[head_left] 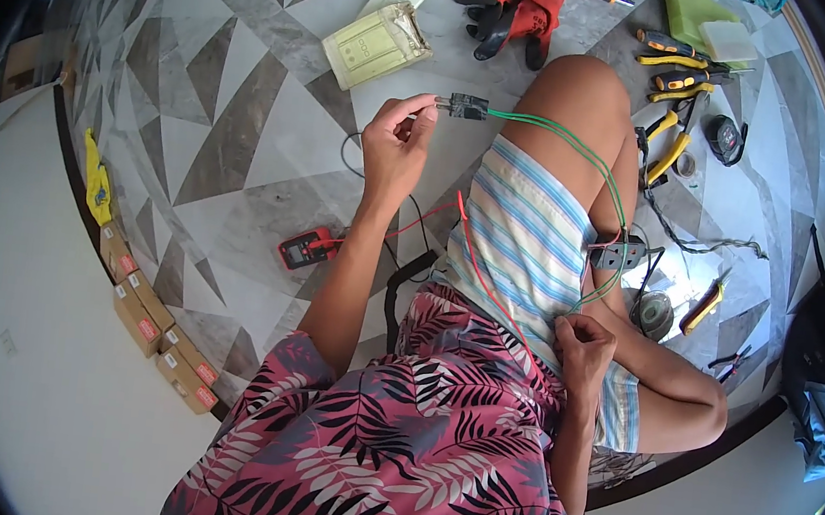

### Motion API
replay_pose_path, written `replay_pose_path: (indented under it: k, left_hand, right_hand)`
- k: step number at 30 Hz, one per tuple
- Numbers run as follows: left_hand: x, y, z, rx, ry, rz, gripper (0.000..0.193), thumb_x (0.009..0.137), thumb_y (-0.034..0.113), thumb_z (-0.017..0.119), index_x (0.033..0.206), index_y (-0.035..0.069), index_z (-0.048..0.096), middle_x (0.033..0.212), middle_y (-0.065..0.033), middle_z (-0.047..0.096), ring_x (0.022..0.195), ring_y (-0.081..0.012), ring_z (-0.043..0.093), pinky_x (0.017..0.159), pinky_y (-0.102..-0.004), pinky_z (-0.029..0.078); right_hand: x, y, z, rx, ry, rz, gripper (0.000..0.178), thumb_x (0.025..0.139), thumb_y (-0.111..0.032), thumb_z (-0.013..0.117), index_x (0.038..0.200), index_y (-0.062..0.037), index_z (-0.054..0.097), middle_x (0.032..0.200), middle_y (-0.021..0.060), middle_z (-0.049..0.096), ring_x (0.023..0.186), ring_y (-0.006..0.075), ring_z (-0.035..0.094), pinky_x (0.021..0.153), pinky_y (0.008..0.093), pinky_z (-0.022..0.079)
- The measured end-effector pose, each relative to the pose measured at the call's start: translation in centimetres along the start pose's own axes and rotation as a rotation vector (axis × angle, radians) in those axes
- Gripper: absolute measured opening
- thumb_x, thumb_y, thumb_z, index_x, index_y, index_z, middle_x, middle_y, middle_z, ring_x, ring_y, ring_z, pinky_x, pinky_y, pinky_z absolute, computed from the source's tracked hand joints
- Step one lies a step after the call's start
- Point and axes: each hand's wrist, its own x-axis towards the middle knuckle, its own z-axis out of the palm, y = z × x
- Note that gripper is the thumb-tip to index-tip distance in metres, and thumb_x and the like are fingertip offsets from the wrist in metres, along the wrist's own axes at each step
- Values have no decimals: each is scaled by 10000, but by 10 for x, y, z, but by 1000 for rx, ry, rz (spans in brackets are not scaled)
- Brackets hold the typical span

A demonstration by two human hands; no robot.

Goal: Connecting wires to an electrical outlet box and testing with a multimeter.

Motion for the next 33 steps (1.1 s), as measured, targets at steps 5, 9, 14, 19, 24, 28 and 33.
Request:
replay_pose_path:
  k: [5,9,14,19,24,28,33]
  left_hand:
    - [3,-9,4,-393,93,-289,244,958,203,717,1096,4,692,949,-30,689,784,-101,637,679,-254,518]
    - [-4,-28,-6,-564,53,-550,223,947,151,718,1114,6,686,964,-56,702,806,-122,659,735,-252,552]
    - [-12,-41,1,-636,-58,-593,238,938,97,707,1144,-18,675,966,-74,707,828,-135,678,735,-257,565]
    - [-16,-35,7,-679,-81,-669,266,920,94,721,1152,-28,673,968,-69,710,817,-133,682,714,-251,564]
    - [-16,-35,8,-651,-66,-723,256,914,110,736,1130,-18,687,958,-57,712,812,-126,681,705,-241,562]
    - [-17,-35,9,-648,-54,-714,243,902,145,764,1087,-3,711,941,-51,714,803,-123,678,698,-240,564]
    - [-14,-37,8,-657,-50,-703,243,889,166,784,1057,2,727,927,-48,714,784,-117,671,674,-239,560]
  right_hand:
    - [-2,-4,0,23,-1,19,176,858,-116,731,823,56,712,636,-8,633,559,44,517,523,222,399]
    - [0,0,1,3,1,-6,173,853,-111,720,798,53,708,625,-7,622,552,46,506,518,234,397]
    - [1,1,0,-32,11,-38,163,847,-103,719,796,52,710,627,-5,621,562,48,515,520,238,403]
    - [1,1,0,-8,3,1,167,847,-103,723,813,60,712,636,-4,629,571,52,522,526,236,406]
    - [1,6,0,-8,16,-6,159,846,-98,727,820,58,716,639,-10,625,576,46,520,531,225,405]
    - [2,6,-1,-6,-1,-5,155,844,-94,727,819,59,715,640,-10,624,577,45,522,532,225,407]
    - [1,1,3,6,-4,-18,156,854,-95,727,813,55,712,648,-18,617,578,43,521,528,221,400]
